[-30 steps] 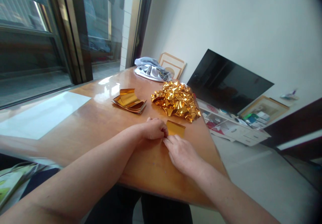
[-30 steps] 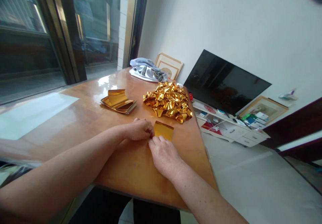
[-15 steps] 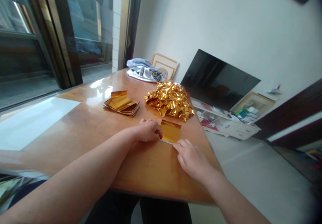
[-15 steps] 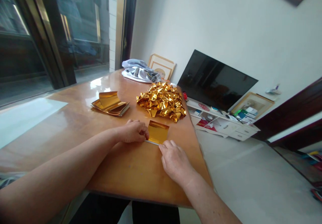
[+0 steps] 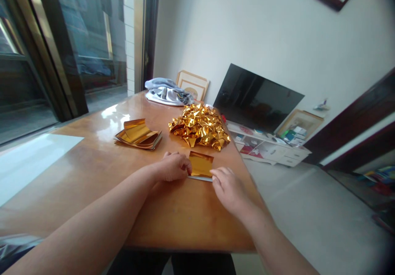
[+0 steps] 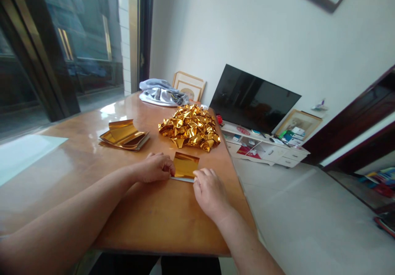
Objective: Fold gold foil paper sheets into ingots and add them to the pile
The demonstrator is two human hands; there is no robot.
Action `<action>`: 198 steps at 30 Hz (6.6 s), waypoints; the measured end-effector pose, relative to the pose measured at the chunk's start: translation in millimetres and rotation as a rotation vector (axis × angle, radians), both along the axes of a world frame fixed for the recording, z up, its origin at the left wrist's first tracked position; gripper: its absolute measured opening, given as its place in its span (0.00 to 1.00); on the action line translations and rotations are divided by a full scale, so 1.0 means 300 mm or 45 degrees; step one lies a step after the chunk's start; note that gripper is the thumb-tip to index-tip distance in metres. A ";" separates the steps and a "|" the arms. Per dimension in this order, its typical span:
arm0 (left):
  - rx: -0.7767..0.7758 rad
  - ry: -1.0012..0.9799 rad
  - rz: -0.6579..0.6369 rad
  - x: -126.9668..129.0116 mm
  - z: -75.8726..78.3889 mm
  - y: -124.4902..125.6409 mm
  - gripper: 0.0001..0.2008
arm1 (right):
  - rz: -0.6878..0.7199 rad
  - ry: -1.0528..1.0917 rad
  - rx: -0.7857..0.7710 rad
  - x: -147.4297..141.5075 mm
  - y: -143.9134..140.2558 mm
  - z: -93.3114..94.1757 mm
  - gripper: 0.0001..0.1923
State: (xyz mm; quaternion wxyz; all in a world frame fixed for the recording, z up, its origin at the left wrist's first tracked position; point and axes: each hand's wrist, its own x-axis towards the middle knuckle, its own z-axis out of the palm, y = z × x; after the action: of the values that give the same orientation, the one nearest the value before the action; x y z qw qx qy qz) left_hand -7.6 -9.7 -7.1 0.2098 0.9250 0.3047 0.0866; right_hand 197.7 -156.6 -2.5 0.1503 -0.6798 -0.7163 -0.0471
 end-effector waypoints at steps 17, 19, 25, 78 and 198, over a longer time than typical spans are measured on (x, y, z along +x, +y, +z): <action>-0.250 -0.635 0.343 0.024 -0.048 0.046 0.20 | -0.114 0.972 -0.038 0.003 0.077 -0.045 0.10; -0.418 -0.733 0.362 0.023 -0.041 0.035 0.24 | -0.115 1.144 0.009 -0.023 0.074 -0.027 0.11; -0.928 -0.837 0.012 0.028 -0.022 -0.021 0.20 | -0.081 1.392 0.116 -0.094 0.083 -0.031 0.13; 0.505 -0.055 -0.240 0.031 -0.016 -0.076 0.05 | 0.029 -0.007 0.112 -0.065 -0.010 -0.071 0.06; 0.447 0.031 -0.246 0.044 -0.043 -0.054 0.15 | -0.199 -0.256 -0.329 -0.073 -0.115 -0.019 0.31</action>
State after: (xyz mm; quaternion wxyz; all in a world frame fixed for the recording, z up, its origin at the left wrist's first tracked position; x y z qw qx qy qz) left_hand 5.6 -25.9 -20.0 0.0489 0.9733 0.1972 0.1067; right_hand 175.7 -191.2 -8.3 -0.0148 -0.7390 -0.6727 -0.0341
